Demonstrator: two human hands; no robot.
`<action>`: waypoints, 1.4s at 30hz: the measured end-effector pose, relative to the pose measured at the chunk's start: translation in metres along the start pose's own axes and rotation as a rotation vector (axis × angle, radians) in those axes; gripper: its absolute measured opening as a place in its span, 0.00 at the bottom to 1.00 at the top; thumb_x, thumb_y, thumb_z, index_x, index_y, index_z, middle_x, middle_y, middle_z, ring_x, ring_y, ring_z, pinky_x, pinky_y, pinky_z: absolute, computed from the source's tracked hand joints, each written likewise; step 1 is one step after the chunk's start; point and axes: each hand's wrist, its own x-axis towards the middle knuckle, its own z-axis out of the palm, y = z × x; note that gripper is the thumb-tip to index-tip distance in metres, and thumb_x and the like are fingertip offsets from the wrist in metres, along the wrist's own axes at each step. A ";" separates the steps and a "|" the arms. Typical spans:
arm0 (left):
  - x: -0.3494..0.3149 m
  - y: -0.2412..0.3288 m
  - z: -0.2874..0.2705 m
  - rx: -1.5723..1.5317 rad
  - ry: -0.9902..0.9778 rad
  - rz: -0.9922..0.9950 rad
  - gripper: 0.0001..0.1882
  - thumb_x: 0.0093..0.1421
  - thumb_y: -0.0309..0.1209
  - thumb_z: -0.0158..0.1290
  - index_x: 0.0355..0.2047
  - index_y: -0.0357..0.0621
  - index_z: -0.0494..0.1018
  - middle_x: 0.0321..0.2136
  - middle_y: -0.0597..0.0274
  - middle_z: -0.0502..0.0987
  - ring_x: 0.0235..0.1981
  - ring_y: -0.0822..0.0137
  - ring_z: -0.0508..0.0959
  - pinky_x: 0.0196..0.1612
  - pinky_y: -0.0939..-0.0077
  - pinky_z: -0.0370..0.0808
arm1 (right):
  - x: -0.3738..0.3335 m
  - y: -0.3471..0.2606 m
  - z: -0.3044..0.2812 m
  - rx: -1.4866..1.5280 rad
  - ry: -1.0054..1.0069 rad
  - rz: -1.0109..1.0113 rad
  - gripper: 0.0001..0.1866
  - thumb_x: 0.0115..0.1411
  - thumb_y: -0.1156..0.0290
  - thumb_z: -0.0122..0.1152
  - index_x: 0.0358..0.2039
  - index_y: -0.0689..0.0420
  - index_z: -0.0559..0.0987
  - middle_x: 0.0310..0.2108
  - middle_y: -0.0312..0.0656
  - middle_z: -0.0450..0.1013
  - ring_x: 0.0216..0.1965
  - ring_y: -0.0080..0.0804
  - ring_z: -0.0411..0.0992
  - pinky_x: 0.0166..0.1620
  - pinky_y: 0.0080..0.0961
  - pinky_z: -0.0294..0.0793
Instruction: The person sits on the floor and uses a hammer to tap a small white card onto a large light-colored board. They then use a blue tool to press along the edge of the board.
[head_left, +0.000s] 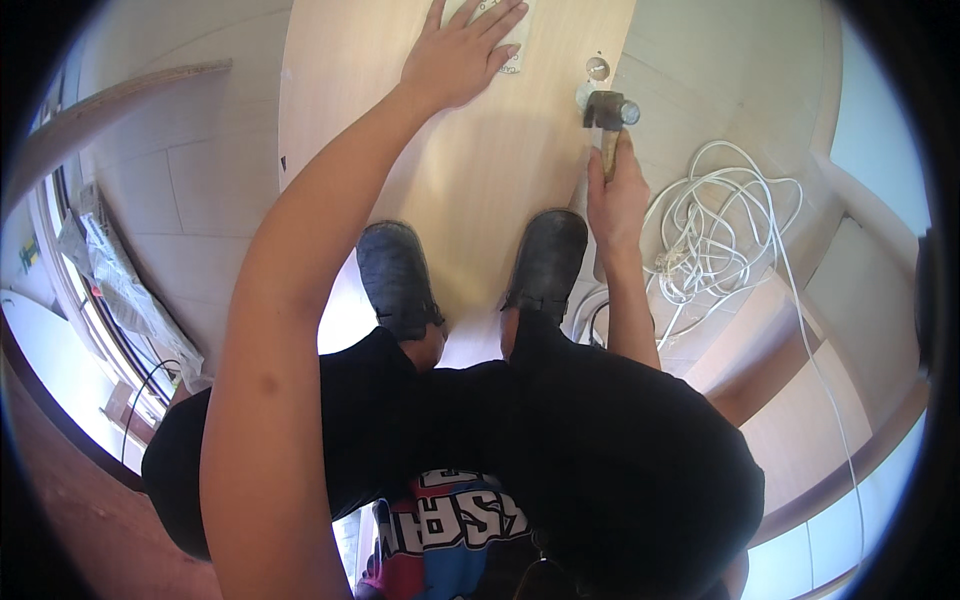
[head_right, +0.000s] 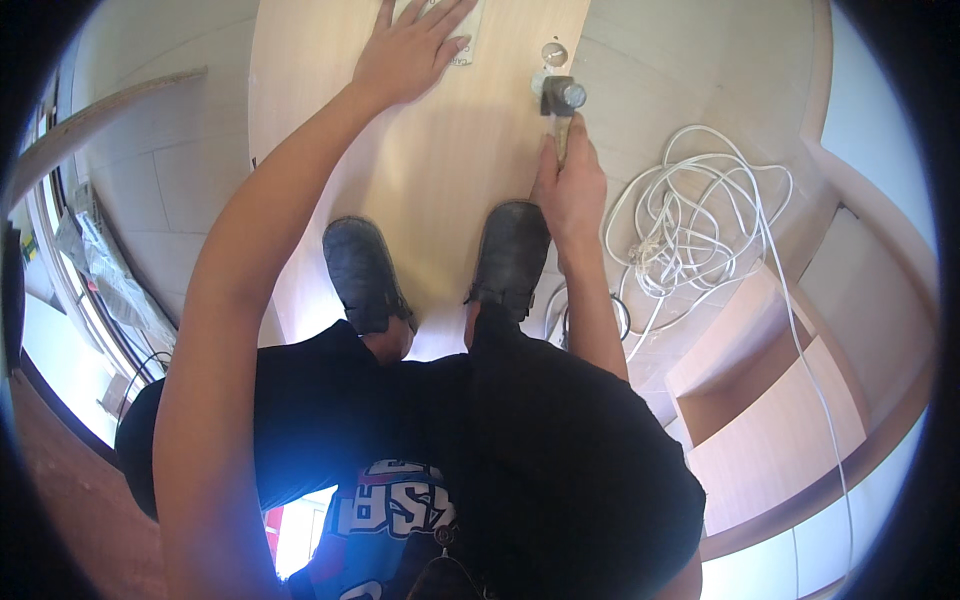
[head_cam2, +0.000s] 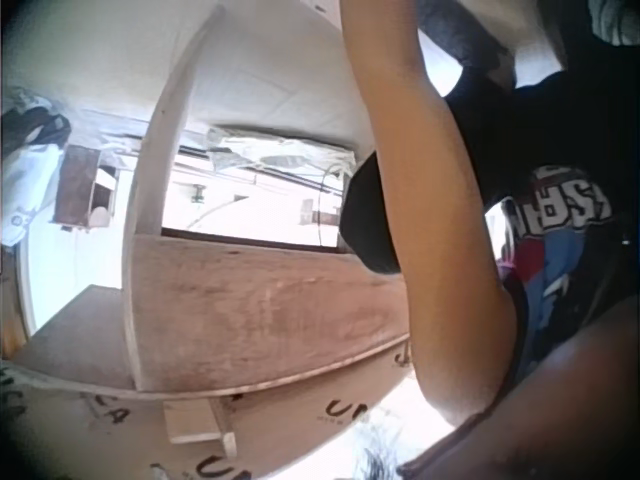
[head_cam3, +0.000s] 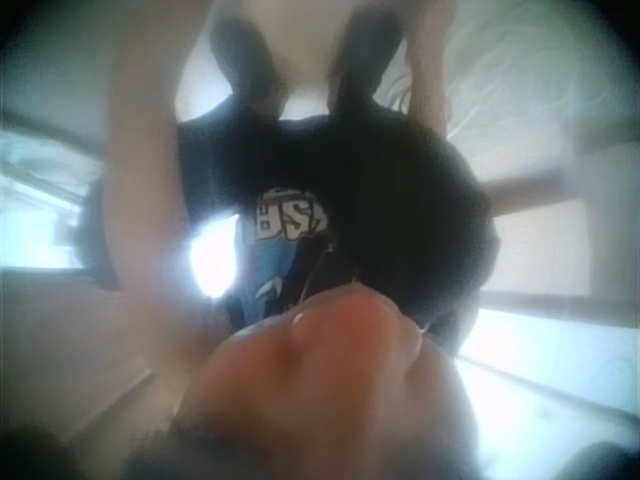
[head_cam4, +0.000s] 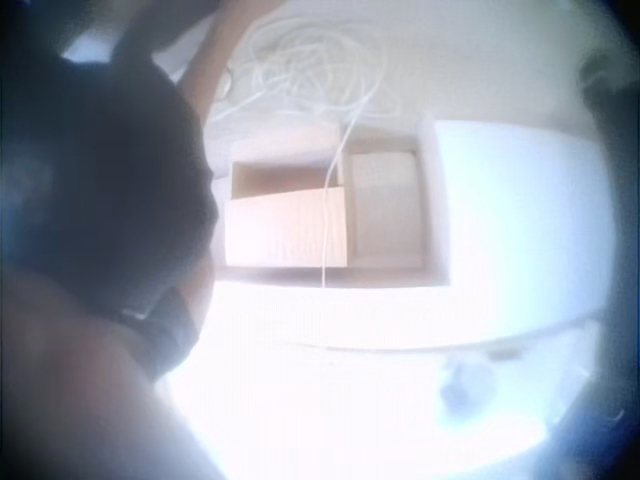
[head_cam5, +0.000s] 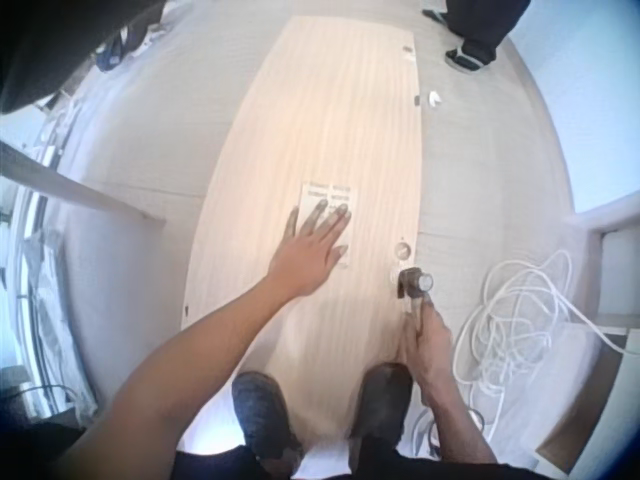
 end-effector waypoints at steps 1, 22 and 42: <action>-0.002 0.000 -0.001 -0.006 -0.002 -0.001 0.36 0.80 0.48 0.42 0.83 0.51 0.53 0.83 0.63 0.55 0.84 0.53 0.50 0.82 0.33 0.41 | 0.009 0.002 -0.003 -0.009 0.024 -0.014 0.28 0.74 0.65 0.61 0.68 0.67 0.72 0.48 0.69 0.80 0.47 0.70 0.81 0.48 0.56 0.81; 0.001 0.003 -0.001 0.033 -0.032 -0.018 0.37 0.80 0.49 0.41 0.83 0.52 0.51 0.83 0.63 0.54 0.84 0.53 0.49 0.82 0.33 0.40 | 0.064 0.003 -0.003 0.023 0.059 0.016 0.28 0.73 0.65 0.60 0.68 0.66 0.71 0.46 0.69 0.80 0.47 0.71 0.81 0.50 0.57 0.80; 0.085 0.011 0.011 0.013 0.284 -0.169 0.36 0.76 0.46 0.50 0.81 0.57 0.58 0.80 0.65 0.62 0.82 0.60 0.57 0.82 0.34 0.47 | 0.020 0.008 -0.058 0.416 0.157 0.505 0.28 0.74 0.67 0.67 0.69 0.66 0.74 0.22 0.36 0.73 0.18 0.21 0.71 0.20 0.24 0.70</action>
